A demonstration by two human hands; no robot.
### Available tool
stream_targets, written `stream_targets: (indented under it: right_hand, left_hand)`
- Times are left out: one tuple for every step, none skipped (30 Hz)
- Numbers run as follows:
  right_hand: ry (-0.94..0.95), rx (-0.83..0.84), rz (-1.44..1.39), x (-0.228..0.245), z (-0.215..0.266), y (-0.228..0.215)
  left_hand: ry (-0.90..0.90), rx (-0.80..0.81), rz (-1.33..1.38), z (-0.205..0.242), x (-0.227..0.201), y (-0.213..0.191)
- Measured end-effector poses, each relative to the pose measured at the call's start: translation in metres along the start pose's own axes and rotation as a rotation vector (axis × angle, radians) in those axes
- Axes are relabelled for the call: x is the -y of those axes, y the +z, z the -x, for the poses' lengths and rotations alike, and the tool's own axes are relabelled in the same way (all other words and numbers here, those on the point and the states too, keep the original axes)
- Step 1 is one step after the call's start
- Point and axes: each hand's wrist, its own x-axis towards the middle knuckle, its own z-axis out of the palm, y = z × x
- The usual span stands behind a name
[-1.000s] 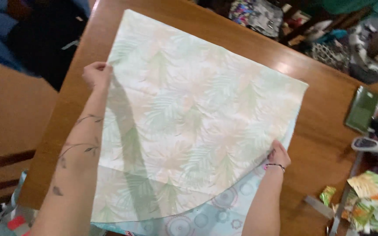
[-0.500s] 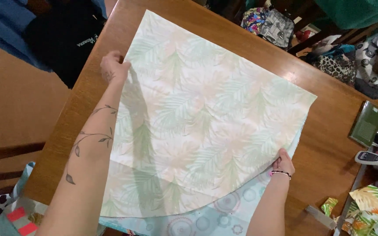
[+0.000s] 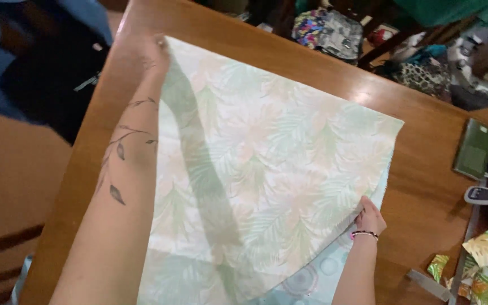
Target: The person is preparing fabric by smoothing it on a table, pinning edges together, and then folding the fabric.
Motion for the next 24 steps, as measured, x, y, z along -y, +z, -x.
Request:
stream_targets:
  right_hand:
    - [0.006,0.014,0.006,0.006,0.011,0.002]
    - [0.009,0.007,0.002,0.008,0.009,0.004]
    - [0.029,-0.001,0.014,0.009,0.006,0.006]
    - [0.054,-0.016,0.026,0.008,0.006,0.004]
    - [0.061,-0.029,0.022,0.014,0.016,0.007]
    - [0.042,-0.008,0.045,0.019,0.027,0.007]
    - [0.024,0.014,0.069,0.026,0.038,0.006]
    - [0.036,-0.016,0.057,0.020,0.030,0.008]
    - [0.034,-0.007,0.039,0.015,0.020,0.008]
    - [0.032,-0.003,0.023,0.010,0.011,0.006]
    - [0.043,-0.036,0.013,0.005,0.005,0.001]
    - [0.029,-0.023,0.016,0.001,-0.001,0.002]
    - [0.015,-0.010,0.019,-0.004,-0.007,0.003]
    - [0.023,-0.025,0.010,-0.005,-0.008,0.002]
    - [0.001,-0.016,0.031,-0.006,-0.008,0.002]
    - [-0.019,-0.006,0.056,-0.006,-0.008,0.001]
    - [-0.010,-0.020,0.050,-0.006,-0.008,-0.001]
    - [-0.007,-0.009,0.035,-0.006,-0.009,0.000]
    - [-0.004,0.002,0.020,-0.007,-0.010,0.001]
    - [0.003,-0.004,0.015,-0.008,-0.011,0.001]
    - [-0.015,0.004,0.035,-0.008,-0.011,0.000]
    - [-0.032,0.011,0.051,-0.008,-0.012,0.000]
    - [-0.025,0.005,0.042,-0.012,-0.015,0.000]
    - [-0.055,0.030,0.039,-0.015,-0.019,0.000]
  left_hand:
    - [0.018,-0.097,0.085,-0.017,0.021,0.024]
    - [0.024,-0.092,0.087,-0.030,0.030,0.034]
    - [0.025,-0.145,0.269,-0.044,0.039,0.045]
    - [0.026,-0.189,0.451,-0.054,0.047,0.058]
    - [0.031,-0.175,0.453,-0.060,0.057,0.056]
    - [0.014,-0.144,0.338,-0.066,0.064,0.058]
    - [0.000,-0.113,0.222,-0.072,0.070,0.060]
    - [0.017,-0.085,0.232,-0.070,0.072,0.039]
    - [0.005,-0.045,0.057,-0.069,0.075,0.019]
    - [-0.002,-0.005,-0.116,-0.068,0.077,0.000]
    - [0.019,0.023,-0.105,-0.063,0.061,-0.002]
    - [0.017,0.047,-0.283,-0.064,0.047,-0.011]
    - [0.019,0.068,-0.462,-0.064,0.033,-0.020]
    - [0.036,0.077,-0.459,-0.068,0.043,-0.015]
    - [0.069,-0.008,-0.491,-0.072,0.054,-0.010]
    - [0.098,-0.091,-0.523,-0.074,0.065,-0.007]
    - [0.113,-0.080,-0.521,-0.084,0.065,0.007]
    - [-0.018,-0.042,-1.032,-0.094,0.067,0.019]
    - [-0.159,-0.007,-1.540,-0.103,0.069,0.030]
    - [-0.148,-0.008,-1.542,-0.044,0.064,-0.005]
    - [-0.200,0.046,-0.994,-0.029,0.023,-0.037]
    - [-0.232,0.100,-0.443,-0.023,-0.036,-0.062]
    - [-0.219,0.102,-0.446,-0.025,0.015,-0.033]
    - [-0.265,0.174,-1.141,-0.035,0.052,-0.003]
